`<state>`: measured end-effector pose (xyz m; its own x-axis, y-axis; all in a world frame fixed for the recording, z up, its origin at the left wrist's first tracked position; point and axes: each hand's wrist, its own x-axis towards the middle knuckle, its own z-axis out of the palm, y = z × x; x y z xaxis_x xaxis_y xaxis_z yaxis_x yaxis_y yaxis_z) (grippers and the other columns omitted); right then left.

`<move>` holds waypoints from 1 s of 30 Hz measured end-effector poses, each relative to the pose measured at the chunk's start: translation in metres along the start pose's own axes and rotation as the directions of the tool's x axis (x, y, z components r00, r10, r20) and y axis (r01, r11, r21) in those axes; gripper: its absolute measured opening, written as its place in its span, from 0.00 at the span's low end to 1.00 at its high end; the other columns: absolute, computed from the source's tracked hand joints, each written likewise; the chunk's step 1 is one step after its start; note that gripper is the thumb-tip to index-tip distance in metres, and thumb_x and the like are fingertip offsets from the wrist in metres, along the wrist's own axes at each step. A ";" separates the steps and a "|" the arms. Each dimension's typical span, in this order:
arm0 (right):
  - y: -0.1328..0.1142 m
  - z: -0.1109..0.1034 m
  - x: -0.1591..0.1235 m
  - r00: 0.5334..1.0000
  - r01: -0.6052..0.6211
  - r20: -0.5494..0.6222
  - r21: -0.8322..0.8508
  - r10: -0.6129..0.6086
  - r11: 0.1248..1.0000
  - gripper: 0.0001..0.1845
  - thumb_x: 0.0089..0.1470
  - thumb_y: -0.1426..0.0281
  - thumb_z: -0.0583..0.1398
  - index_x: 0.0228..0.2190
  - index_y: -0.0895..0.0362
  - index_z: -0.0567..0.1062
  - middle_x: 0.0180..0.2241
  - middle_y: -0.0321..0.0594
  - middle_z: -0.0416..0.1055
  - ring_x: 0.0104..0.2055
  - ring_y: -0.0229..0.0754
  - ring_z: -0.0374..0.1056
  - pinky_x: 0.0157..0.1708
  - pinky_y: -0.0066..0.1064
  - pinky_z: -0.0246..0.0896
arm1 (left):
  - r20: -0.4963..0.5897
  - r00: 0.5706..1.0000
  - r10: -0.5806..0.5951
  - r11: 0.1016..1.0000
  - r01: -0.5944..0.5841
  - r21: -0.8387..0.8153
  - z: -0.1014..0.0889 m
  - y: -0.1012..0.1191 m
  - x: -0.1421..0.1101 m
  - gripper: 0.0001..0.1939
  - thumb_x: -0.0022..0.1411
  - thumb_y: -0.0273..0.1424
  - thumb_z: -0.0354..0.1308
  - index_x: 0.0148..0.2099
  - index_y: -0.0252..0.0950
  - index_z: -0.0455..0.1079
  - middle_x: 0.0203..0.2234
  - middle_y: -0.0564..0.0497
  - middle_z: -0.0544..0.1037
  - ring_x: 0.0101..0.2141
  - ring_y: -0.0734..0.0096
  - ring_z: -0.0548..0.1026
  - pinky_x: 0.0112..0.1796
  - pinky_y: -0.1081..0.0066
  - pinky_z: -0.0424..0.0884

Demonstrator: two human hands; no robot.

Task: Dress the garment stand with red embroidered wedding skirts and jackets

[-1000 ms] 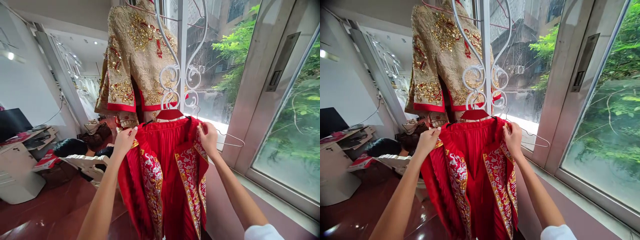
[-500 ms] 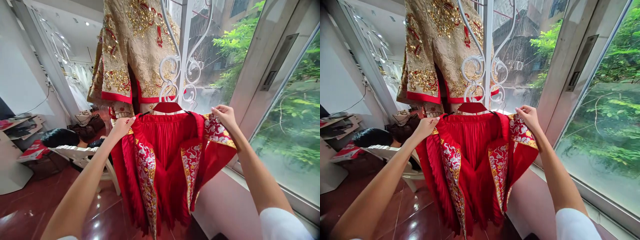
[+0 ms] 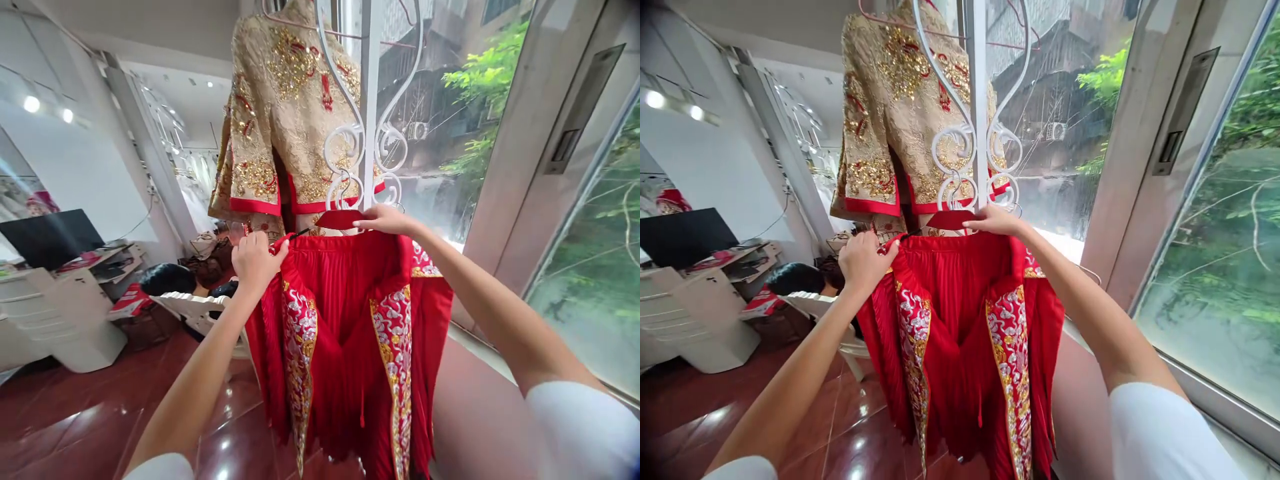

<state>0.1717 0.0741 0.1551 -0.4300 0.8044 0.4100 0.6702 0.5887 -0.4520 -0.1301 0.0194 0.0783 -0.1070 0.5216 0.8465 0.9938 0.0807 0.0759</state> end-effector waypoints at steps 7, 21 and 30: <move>-0.024 0.035 0.032 0.982 -0.061 -0.180 0.011 0.062 0.998 0.26 0.42 0.48 0.61 0.16 0.57 0.64 0.15 0.37 0.61 0.21 0.37 0.59 0.23 0.30 0.50 | 0.171 0.984 -0.055 0.978 0.018 0.210 -0.023 0.029 -0.022 0.26 0.62 0.45 0.40 0.42 0.29 0.69 0.34 0.36 0.75 0.36 0.50 0.74 0.30 0.64 0.66; -0.026 0.035 0.034 0.987 -0.041 -0.160 -0.295 -0.007 0.955 0.28 0.46 0.44 0.57 0.20 0.59 0.68 0.19 0.41 0.64 0.24 0.39 0.60 0.23 0.30 0.47 | 0.498 0.867 0.011 0.451 0.441 -0.776 -0.029 0.000 0.046 0.17 0.57 0.30 0.46 0.18 0.38 0.51 0.08 0.58 0.53 0.12 0.81 0.53 0.18 0.74 0.51; -0.028 0.043 0.033 0.985 -0.036 -0.171 -0.284 -0.014 0.958 0.27 0.49 0.46 0.56 0.20 0.58 0.66 0.18 0.38 0.61 0.21 0.35 0.54 0.23 0.29 0.43 | 0.504 0.804 0.315 0.801 0.059 -0.595 -0.067 0.002 0.054 0.23 0.60 0.42 0.47 0.16 0.38 0.52 0.11 0.56 0.56 0.15 0.77 0.55 0.21 0.70 0.52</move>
<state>0.1126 0.0872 0.1475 -0.3293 0.7707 0.5455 0.8296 0.5120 -0.2226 -0.1316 -0.0093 0.1595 0.2126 0.8730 0.4390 0.8073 -0.4100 0.4244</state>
